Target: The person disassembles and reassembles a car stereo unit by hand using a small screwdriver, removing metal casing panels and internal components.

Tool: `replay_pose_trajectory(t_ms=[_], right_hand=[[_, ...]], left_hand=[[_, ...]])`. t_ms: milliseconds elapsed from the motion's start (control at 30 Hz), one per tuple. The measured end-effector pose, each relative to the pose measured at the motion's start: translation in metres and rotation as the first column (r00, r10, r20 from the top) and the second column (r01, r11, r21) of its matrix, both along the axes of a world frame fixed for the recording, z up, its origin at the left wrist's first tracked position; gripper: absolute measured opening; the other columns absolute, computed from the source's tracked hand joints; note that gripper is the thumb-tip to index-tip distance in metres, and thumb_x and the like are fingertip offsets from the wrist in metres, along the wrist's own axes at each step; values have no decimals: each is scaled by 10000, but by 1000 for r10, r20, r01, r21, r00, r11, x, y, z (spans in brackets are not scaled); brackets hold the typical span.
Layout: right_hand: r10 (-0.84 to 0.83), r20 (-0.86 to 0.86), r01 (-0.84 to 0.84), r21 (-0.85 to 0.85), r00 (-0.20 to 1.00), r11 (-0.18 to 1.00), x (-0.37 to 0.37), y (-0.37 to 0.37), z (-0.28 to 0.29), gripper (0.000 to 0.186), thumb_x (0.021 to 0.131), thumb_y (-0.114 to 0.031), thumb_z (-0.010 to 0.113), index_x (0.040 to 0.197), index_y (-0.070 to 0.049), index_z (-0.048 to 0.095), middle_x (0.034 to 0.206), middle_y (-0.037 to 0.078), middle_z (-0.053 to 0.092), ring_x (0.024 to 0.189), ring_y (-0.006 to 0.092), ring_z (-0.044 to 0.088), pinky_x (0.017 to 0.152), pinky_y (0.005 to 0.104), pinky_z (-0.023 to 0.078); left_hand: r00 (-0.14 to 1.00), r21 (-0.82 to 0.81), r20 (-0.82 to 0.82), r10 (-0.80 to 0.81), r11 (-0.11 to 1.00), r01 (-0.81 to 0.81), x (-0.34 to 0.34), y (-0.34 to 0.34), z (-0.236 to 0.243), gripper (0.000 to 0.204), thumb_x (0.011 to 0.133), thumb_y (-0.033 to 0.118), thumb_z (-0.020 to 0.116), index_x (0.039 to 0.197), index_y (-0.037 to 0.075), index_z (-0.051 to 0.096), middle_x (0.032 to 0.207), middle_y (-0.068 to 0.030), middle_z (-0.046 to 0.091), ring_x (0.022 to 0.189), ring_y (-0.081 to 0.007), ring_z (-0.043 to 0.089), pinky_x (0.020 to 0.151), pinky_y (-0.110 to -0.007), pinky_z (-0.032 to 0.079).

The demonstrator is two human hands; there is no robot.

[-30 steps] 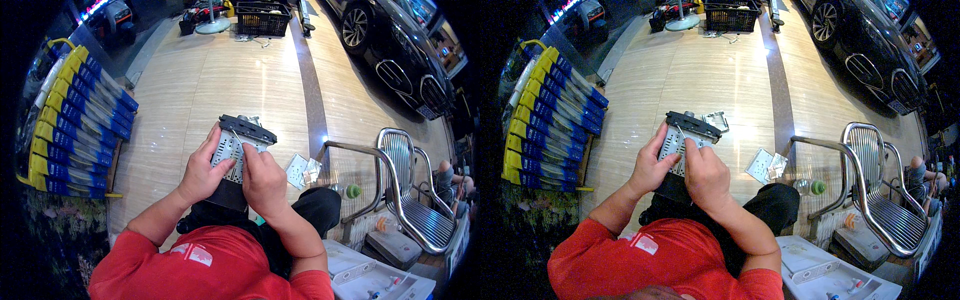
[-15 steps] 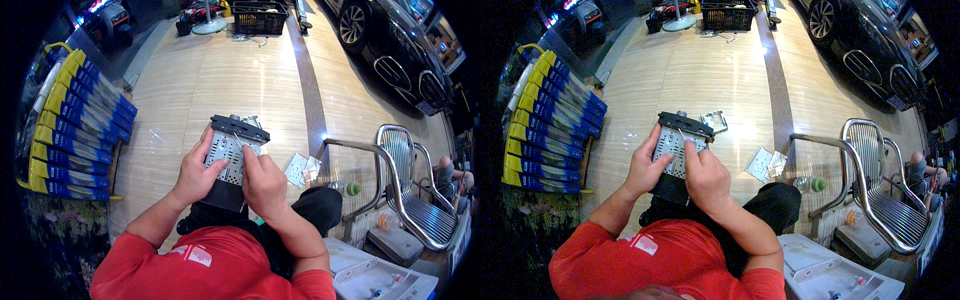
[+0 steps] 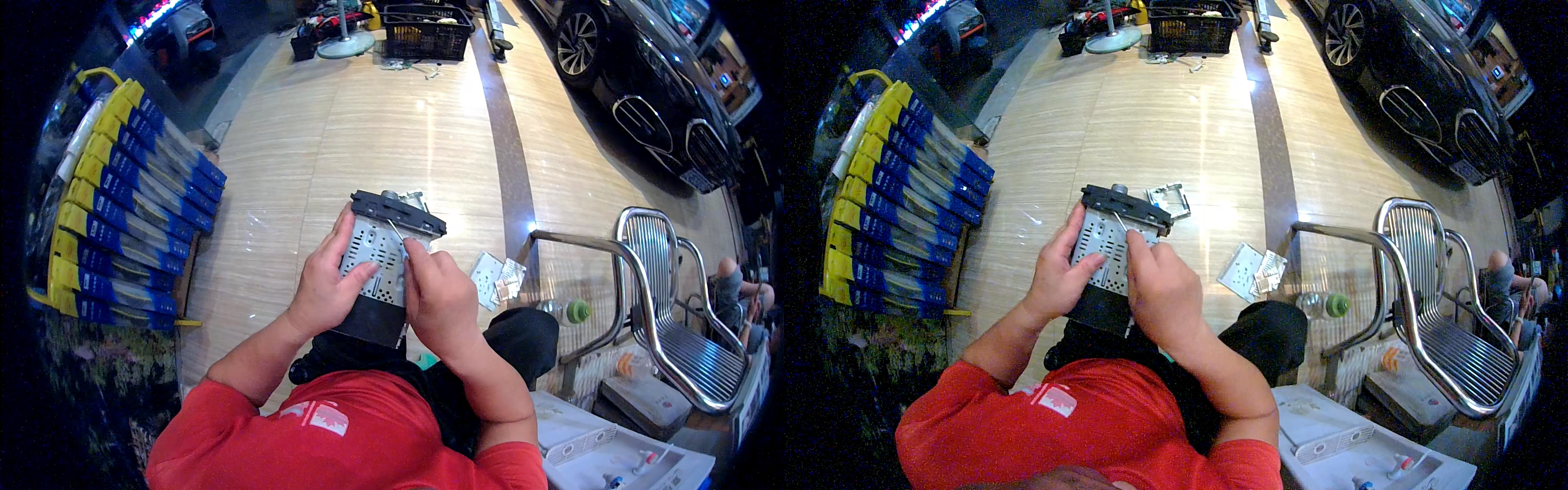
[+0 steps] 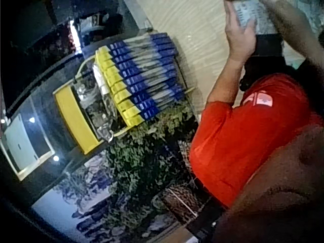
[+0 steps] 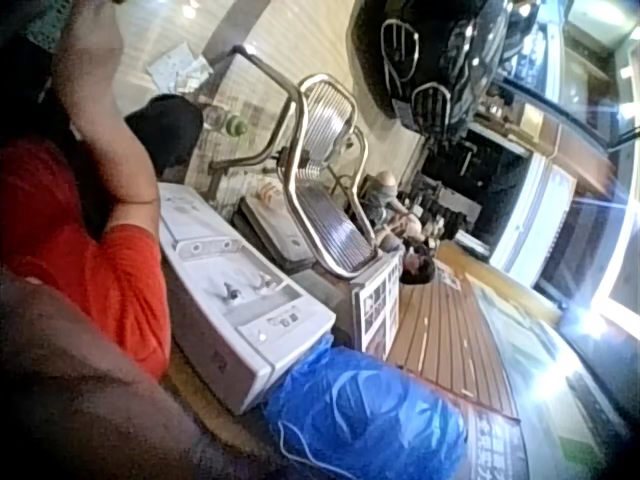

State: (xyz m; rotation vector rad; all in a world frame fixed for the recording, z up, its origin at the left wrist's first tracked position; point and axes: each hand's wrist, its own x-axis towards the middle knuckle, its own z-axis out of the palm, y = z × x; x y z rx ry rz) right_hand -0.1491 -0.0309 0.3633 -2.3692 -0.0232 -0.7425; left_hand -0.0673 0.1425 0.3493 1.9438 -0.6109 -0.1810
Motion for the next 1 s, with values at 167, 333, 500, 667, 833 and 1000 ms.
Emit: replay_pose_trajectory(t_ms=[167, 333, 500, 667, 833, 1000], right_hand=[[25, -11, -26, -113, 1000, 993, -7, 4, 2, 311, 856, -42, 689, 1165, -37, 654, 728, 120, 564, 608, 291, 605, 531, 394, 476], [15, 45, -9, -121, 999, 993, -3, 3, -4, 333, 840, -31, 692, 1171, -19, 651, 736, 113, 563, 598, 285, 599, 535, 389, 477], [16, 68, -7, -138, 998, 990, -2, 3, -7, 348, 830, -28, 698, 1174, -14, 651, 729, 113, 561, 592, 280, 594, 530, 389, 474], [-2, 83, 14, -149, 997, 989, -2, 5, -9, 354, 825, -31, 703, 1176, -18, 653, 723, 112, 561, 591, 278, 594, 519, 391, 468], [-50, 27, 53, -125, 998, 991, 0, 12, -8, 301, 851, -28, 692, 1150, -39, 663, 720, 127, 571, 602, 294, 599, 533, 404, 475], [-43, 89, 39, 39, 995, 998, 10, 9, -13, 251, 894, -61, 656, 1145, -55, 653, 743, 144, 588, 629, 323, 612, 553, 424, 493]], left_hand=[[998, 11, 59, -2, 1000, 2, -4, -6, 5, 781, 834, 32, 697, 1488, -101, 293, 1544, -282, 349, 1442, -345, 371, 1163, -352, 315], [994, 49, 105, -5, 999, 0, -5, -6, 4, 788, 824, 49, 712, 1481, -106, 305, 1545, -282, 346, 1440, -354, 370, 1167, -359, 316], [992, 52, 124, -7, 999, 1, -6, -6, 4, 788, 823, 60, 717, 1477, -109, 311, 1541, -290, 345, 1436, -362, 373, 1166, -364, 320], [990, 51, 138, -17, 999, 10, -6, -6, 2, 791, 824, 61, 720, 1479, -107, 309, 1539, -295, 343, 1435, -368, 373, 1162, -367, 326], [982, 66, 185, -37, 997, 25, -6, -6, 4, 818, 828, 52, 718, 1496, -98, 270, 1534, -308, 336, 1429, -389, 370, 1151, -374, 338], [981, 96, 187, -52, 995, 35, -1, -4, 2, 812, 839, 50, 705, 1500, -98, 257, 1533, -315, 329, 1426, -400, 368, 1144, -381, 346]])
